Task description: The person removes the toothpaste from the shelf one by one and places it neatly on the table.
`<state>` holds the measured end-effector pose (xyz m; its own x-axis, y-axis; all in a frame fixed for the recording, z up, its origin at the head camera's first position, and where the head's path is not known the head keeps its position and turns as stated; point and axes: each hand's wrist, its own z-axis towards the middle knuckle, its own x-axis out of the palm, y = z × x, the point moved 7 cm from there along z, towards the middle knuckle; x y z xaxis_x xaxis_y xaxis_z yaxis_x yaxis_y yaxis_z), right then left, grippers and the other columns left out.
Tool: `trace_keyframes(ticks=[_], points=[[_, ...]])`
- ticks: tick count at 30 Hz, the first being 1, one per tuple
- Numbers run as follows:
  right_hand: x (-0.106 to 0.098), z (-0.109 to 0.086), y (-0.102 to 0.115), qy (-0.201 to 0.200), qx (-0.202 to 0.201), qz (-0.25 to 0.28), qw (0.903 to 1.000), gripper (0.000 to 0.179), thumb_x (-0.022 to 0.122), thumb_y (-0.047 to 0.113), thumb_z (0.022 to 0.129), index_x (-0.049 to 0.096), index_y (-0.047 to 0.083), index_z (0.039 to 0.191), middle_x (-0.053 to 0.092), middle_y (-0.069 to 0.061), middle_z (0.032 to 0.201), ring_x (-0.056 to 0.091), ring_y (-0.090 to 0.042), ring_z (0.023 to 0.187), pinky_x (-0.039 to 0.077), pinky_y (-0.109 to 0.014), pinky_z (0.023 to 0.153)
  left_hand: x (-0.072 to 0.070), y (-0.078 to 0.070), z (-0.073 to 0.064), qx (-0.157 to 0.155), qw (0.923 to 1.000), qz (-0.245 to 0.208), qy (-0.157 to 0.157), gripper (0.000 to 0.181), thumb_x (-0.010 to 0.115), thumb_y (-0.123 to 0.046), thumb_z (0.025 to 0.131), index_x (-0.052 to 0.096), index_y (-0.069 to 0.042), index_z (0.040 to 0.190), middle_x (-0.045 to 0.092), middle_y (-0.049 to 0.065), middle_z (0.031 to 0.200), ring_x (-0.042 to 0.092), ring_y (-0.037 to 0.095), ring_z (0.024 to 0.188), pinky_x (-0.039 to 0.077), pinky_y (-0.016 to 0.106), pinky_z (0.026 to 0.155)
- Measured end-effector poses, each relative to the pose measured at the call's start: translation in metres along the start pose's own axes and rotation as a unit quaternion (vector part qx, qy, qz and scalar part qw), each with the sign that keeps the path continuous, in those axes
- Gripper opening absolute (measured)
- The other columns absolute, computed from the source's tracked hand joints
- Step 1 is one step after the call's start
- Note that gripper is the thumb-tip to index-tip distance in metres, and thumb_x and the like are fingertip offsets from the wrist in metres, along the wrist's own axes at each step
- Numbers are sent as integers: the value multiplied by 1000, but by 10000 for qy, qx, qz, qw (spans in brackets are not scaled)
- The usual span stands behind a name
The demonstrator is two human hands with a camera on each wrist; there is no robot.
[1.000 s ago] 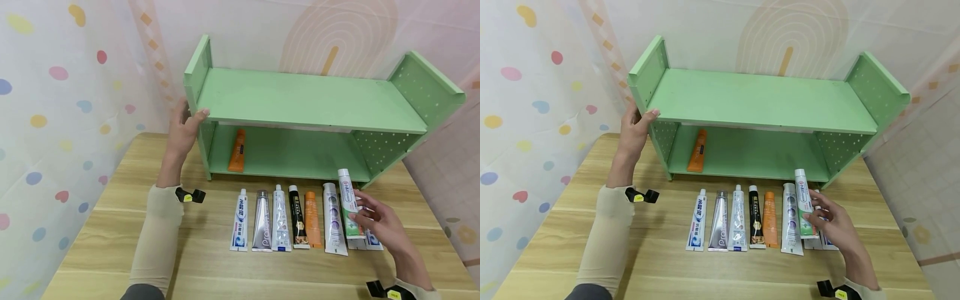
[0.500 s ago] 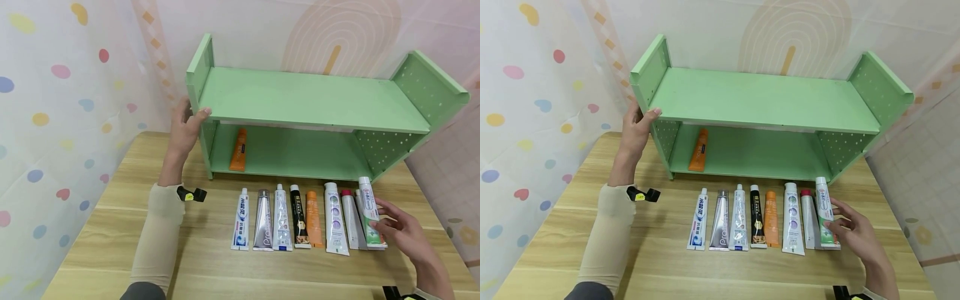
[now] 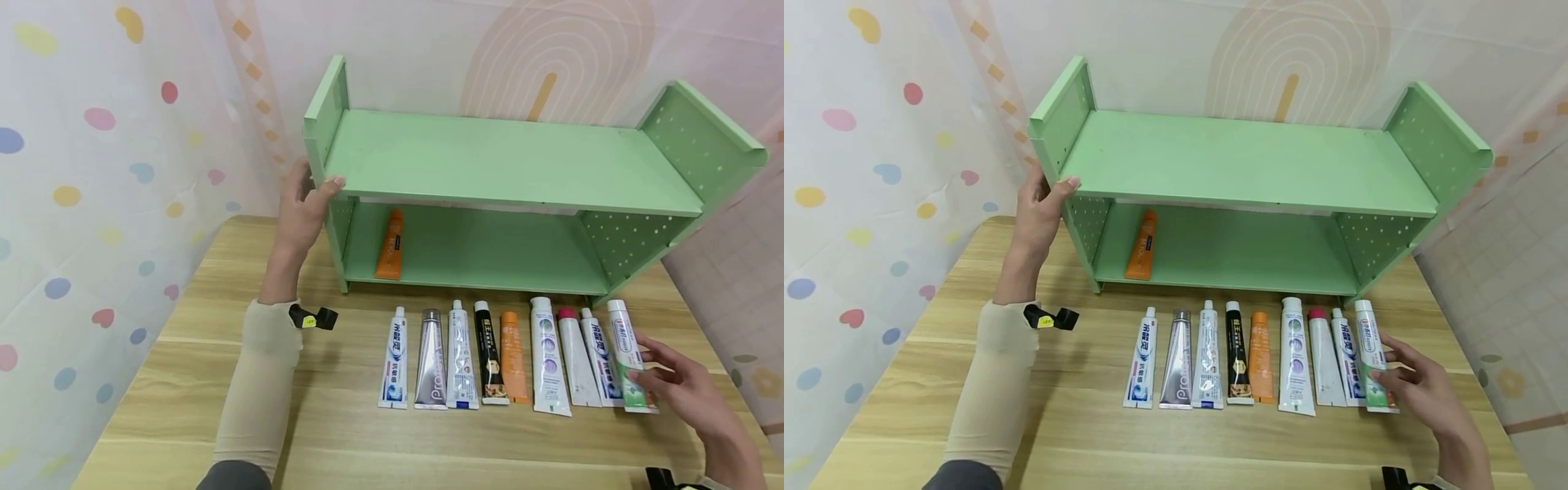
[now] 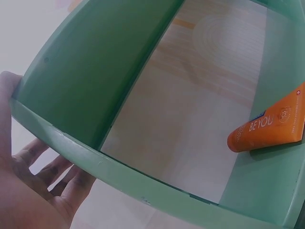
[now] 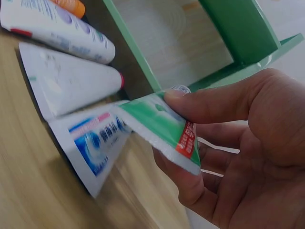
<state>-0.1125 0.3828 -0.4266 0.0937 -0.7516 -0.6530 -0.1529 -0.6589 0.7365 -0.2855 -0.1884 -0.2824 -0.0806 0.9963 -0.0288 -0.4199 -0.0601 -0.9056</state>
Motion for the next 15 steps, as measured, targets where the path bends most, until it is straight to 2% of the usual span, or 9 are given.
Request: trace_keyframes(ticks=[2, 9, 15], points=[[-2, 2, -2, -14, 61, -183, 9998, 72, 69, 16, 98, 33, 3, 159, 56, 13, 108, 60, -1, 83, 53, -26, 64, 0, 0, 0, 8, 10000, -12, -13, 53, 67, -32, 93, 54, -20, 142, 57, 8, 139, 56, 23, 122, 47, 53, 102], [-3, 10, -9, -99, 93, -663, 9977, 67, 67, 17, 99, 38, -3, 155, 61, -21, 118, 56, -6, 70, 50, -27, 58, -1, 1, 0, -4, 10000, -63, -15, 51, 68, -31, 93, 55, -19, 142, 59, 8, 137, 58, 24, 119, 50, 44, 97], [-1, 14, -16, 34, 222, -788, 9966, 66, 68, 19, 99, 38, -7, 152, 58, -33, 124, 57, -2, 75, 52, -26, 60, -2, 1, 0, 7, 10000, -58, 15, 52, 67, -30, 93, 54, -18, 142, 58, 9, 138, 59, 24, 120, 49, 50, 100]])
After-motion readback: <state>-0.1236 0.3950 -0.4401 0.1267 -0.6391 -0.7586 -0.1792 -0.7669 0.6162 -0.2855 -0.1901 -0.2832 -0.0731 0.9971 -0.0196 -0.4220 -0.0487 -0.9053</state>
